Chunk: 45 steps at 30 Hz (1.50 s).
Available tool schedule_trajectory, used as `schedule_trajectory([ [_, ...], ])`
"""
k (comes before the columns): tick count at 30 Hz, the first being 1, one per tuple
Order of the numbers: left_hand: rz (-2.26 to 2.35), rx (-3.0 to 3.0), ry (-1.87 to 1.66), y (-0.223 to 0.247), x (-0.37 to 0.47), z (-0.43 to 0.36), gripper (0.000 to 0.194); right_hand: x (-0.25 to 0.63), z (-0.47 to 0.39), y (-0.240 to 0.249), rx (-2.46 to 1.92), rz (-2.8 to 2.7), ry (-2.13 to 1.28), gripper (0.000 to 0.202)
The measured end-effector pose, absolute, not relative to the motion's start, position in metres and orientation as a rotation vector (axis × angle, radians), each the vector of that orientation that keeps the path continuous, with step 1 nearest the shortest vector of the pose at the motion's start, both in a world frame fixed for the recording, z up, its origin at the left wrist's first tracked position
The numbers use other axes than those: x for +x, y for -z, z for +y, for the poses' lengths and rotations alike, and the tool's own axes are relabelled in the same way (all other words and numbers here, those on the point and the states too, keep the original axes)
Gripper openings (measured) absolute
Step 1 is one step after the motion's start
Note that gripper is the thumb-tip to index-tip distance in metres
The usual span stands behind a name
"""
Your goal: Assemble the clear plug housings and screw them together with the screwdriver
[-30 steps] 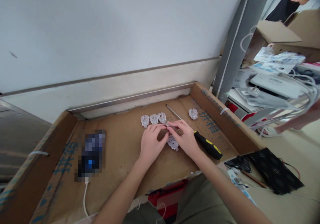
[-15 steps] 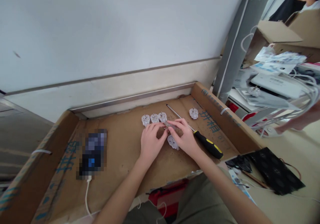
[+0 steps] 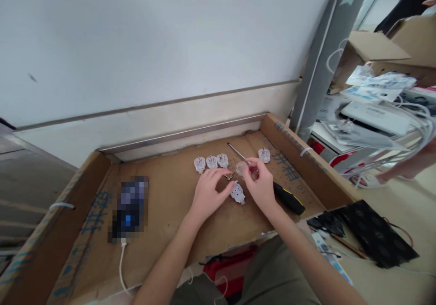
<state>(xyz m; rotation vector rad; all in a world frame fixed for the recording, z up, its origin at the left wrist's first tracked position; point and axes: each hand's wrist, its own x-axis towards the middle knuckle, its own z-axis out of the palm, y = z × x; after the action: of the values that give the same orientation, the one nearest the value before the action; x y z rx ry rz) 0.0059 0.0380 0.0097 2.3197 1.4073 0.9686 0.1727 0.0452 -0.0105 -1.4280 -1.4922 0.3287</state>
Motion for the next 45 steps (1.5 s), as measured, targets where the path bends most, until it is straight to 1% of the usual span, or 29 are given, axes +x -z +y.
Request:
schedule_trajectory([
  [4, 1.288, 2.410, -0.724, -0.007, 0.009, 0.035, 0.020, 0.177, 0.035, 0.004, -1.532, -1.685, -0.163, 0.022],
  [7, 1.303, 2.411, -0.676, -0.006, 0.007, 0.036, 0.019, 0.183, 0.026, -0.001, -1.592, -1.859, -0.091, 0.016],
  [9, 1.327, 2.396, -0.685, -0.006, 0.005, 0.036, 0.017, 0.192, 0.017, -0.004, -1.644, -1.906, -0.034, 0.019],
  [11, 1.345, 2.383, -0.711, -0.008, 0.004, 0.035, 0.015, 0.206, 0.005, -0.005, -1.706, -1.909, 0.024, 0.026],
  [15, 1.289, 2.419, -0.760, -0.010, 0.011, 0.033, 0.018, 0.248, -0.023, 0.001, -1.806, -1.907, 0.066, 0.033],
  [18, 1.169, 2.528, -0.649, -0.011, 0.023, 0.036, 0.018, 0.275, -0.035, -0.004, -1.769, -1.989, -0.029, 0.032],
  [21, 1.113, 2.587, -0.542, -0.009, 0.034, 0.042, 0.018, 0.288, -0.030, -0.040, -1.581, -2.008, -0.138, 0.029],
  [24, 1.129, 2.564, -0.561, -0.006, 0.039, 0.047, 0.015, 0.278, -0.008, -0.092, -1.248, -1.605, -0.175, 0.037],
  [26, 1.141, 2.514, -0.598, -0.003, 0.040, 0.048, 0.013, 0.261, 0.009, -0.119, -1.053, -1.388, -0.150, 0.030],
  [28, 1.139, 2.455, -0.628, -0.001, 0.040, 0.047, 0.012, 0.241, 0.024, -0.136, -0.874, -1.253, -0.346, 0.024],
  [29, 1.140, 2.428, -0.637, 0.000, 0.040, 0.046, 0.013, 0.232, 0.028, -0.143, -0.801, -1.240, -0.519, 0.023],
  [30, 1.146, 2.403, -0.643, 0.000, 0.041, 0.046, 0.013, 0.225, 0.030, -0.149, -0.750, -1.210, -0.642, 0.024],
  [31, 1.154, 2.383, -0.644, 0.000, 0.041, 0.045, 0.014, 0.219, 0.029, -0.156, -0.717, -1.165, -0.684, 0.026],
  [33, 1.173, 2.361, -0.640, 0.000, 0.042, 0.045, 0.016, 0.215, 0.019, -0.170, -0.663, -1.032, -0.656, 0.029],
  [35, 1.183, 2.362, -0.636, 0.000, 0.043, 0.044, 0.016, 0.216, 0.005, -0.183, -0.618, -1.016, -0.589, 0.031],
  [38, 1.185, 2.378, -0.650, 0.001, 0.044, 0.044, 0.013, 0.216, -0.009, -0.190, -0.615, -1.028, -0.581, 0.031],
  [41, 1.188, 2.389, -0.654, 0.002, 0.044, 0.043, 0.010, 0.207, -0.009, -0.182, -0.681, -0.947, -0.670, 0.027],
  [45, 1.198, 2.390, -0.652, 0.003, 0.043, 0.042, 0.010, 0.199, 0.001, -0.174, -0.699, -0.879, -0.757, 0.028],
])
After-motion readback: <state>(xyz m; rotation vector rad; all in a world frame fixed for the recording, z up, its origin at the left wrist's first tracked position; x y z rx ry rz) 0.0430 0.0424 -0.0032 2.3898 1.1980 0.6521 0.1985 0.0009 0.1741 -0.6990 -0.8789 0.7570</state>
